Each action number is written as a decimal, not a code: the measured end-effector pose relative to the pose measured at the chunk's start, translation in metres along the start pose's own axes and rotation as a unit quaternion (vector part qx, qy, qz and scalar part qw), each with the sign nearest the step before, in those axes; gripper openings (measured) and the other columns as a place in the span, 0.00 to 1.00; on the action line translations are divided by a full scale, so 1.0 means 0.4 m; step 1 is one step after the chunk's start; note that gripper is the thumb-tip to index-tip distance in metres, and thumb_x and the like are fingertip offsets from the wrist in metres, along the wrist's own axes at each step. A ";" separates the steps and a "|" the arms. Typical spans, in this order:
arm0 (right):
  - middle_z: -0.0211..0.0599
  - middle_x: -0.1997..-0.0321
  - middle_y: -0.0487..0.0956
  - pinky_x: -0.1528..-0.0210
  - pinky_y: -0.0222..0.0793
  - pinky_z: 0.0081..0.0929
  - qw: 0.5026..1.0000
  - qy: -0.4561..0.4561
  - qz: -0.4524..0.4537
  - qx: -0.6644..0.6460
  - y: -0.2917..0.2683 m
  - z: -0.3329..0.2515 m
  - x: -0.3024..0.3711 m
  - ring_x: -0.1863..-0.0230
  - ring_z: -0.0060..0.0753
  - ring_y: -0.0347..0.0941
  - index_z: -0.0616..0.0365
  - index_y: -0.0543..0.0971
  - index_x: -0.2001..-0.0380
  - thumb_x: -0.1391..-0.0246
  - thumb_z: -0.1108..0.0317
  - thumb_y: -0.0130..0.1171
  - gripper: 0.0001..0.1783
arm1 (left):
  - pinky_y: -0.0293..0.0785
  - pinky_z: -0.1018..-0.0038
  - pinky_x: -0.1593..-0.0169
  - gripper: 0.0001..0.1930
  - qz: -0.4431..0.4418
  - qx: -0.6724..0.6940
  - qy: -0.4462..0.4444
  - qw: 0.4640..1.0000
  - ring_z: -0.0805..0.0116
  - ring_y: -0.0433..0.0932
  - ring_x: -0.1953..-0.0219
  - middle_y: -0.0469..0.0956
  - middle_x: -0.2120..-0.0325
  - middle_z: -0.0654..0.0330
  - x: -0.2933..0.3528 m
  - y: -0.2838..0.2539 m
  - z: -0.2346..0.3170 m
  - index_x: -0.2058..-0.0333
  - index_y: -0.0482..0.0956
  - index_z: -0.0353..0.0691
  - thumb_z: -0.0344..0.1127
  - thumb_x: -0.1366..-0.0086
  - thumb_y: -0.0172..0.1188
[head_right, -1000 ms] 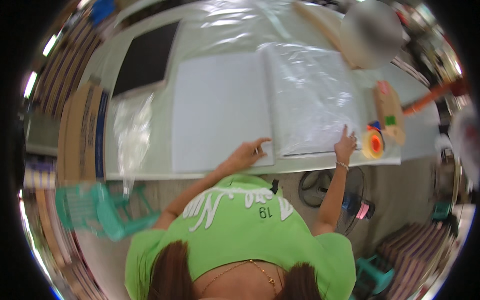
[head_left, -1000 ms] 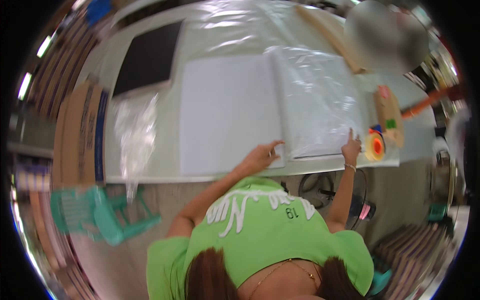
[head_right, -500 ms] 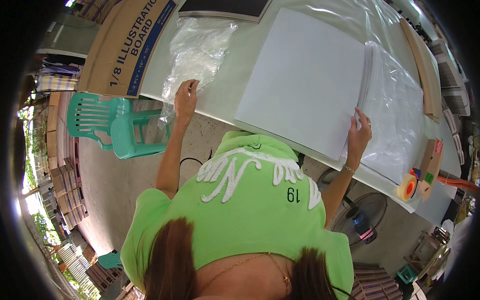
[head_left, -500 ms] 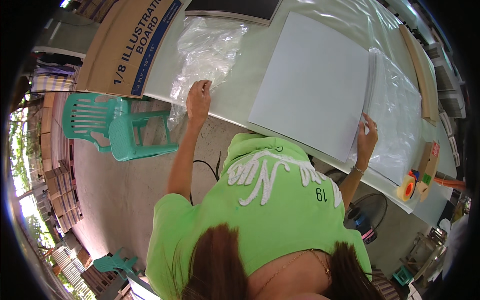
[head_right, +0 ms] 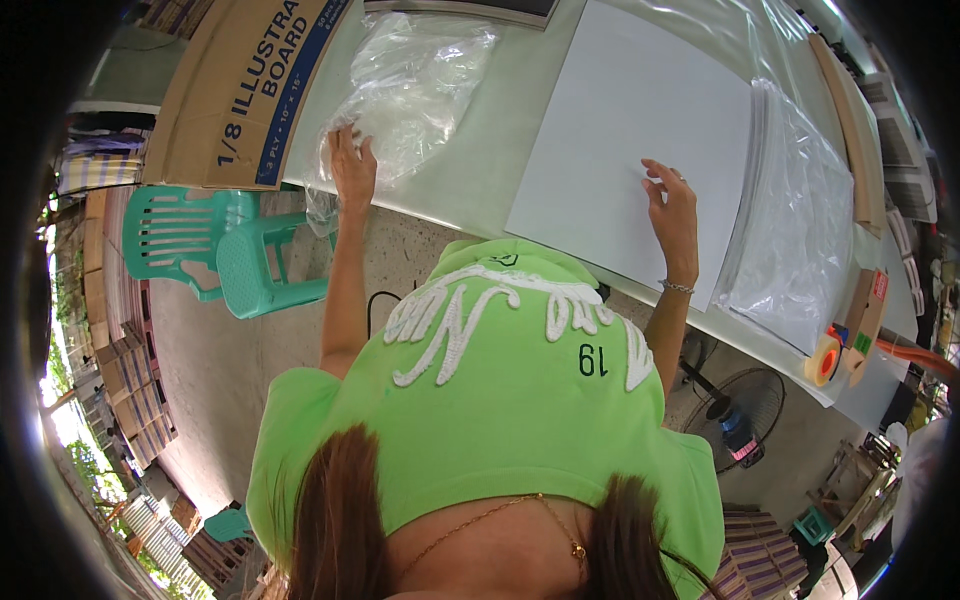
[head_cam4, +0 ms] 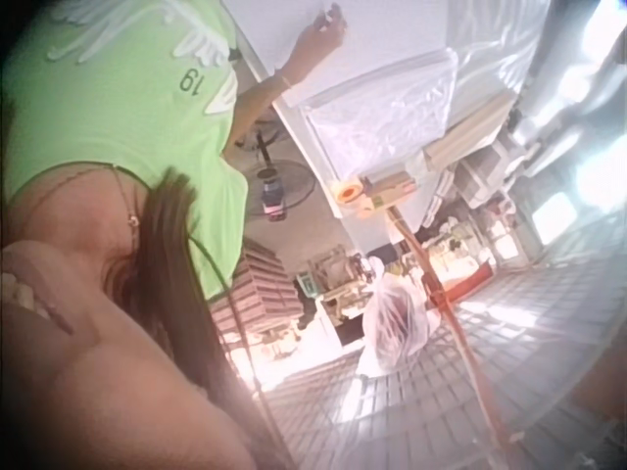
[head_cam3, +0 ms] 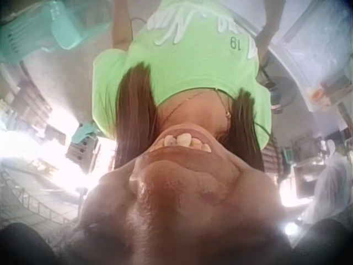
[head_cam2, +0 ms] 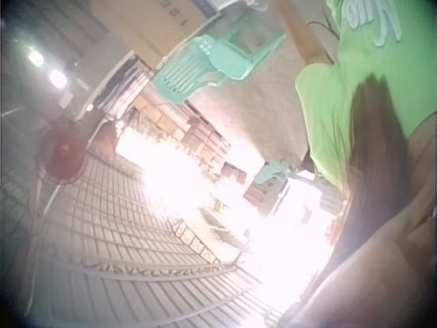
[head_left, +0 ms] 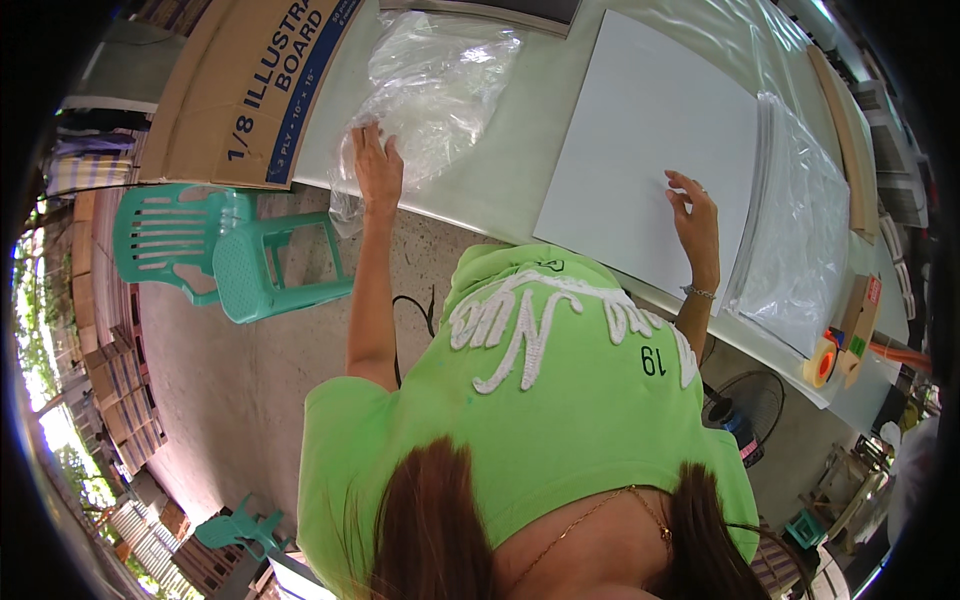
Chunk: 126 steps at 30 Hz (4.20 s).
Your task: The person places black panels into plastic bags and stacks them on a table.
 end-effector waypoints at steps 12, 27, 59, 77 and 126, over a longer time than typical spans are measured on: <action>0.45 0.60 0.77 0.61 0.71 0.29 0.999 0.037 -0.024 0.022 0.031 0.070 0.045 0.65 0.36 0.76 0.59 0.76 0.55 0.48 0.76 0.53 0.15 | 0.68 0.73 0.52 0.15 -0.310 0.384 -0.112 0.863 0.67 0.72 0.55 0.75 0.57 0.56 0.128 0.056 0.070 0.56 0.76 0.35 0.31 0.40 0.48; 0.45 0.62 0.74 0.58 0.67 0.33 0.992 0.023 -0.117 0.034 0.119 -0.007 0.001 0.62 0.43 0.71 0.59 0.76 0.56 0.50 0.76 0.54 0.15 | 0.63 0.52 0.48 0.25 -0.058 -0.067 -0.037 0.995 0.42 0.67 0.50 0.74 0.56 0.44 0.111 0.083 -0.010 0.52 0.73 0.35 0.48 0.42 0.58; 0.34 0.64 0.70 0.56 0.61 0.41 0.986 0.004 -0.071 0.148 0.152 0.031 -0.002 0.59 0.37 0.68 0.50 0.70 0.58 0.53 0.74 0.59 0.17 | 0.68 0.63 0.50 0.11 -0.098 0.022 -0.021 0.995 0.49 0.72 0.53 0.75 0.58 0.47 0.122 -0.133 0.075 0.59 0.77 0.33 0.29 0.37 0.49; 0.40 0.61 0.72 0.54 0.64 0.40 0.987 -0.046 -0.138 0.075 0.185 -0.001 -0.029 0.60 0.41 0.71 0.52 0.72 0.58 0.51 0.72 0.58 0.15 | 0.60 0.81 0.69 0.08 0.146 0.250 -0.124 0.949 0.79 0.62 0.74 0.69 0.77 0.66 0.032 -0.356 0.149 0.70 0.74 0.32 0.29 0.34 0.48; 0.38 0.61 0.78 0.63 0.75 0.23 0.825 -0.098 0.061 -0.553 -0.110 -0.397 -0.469 0.64 0.27 0.76 0.65 0.74 0.58 0.45 0.65 0.56 0.15 | 0.69 0.79 0.56 0.24 -0.279 0.052 0.136 0.949 0.73 0.75 0.69 0.77 0.73 0.64 -0.281 -0.393 0.333 0.60 0.75 0.33 0.46 0.48 0.67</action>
Point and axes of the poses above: each hand's wrist, its own x-axis away from the middle knuckle, its own y-axis out of the palm, z = x × y, the point moved 6 cm from there along -x, towards the middle knuckle
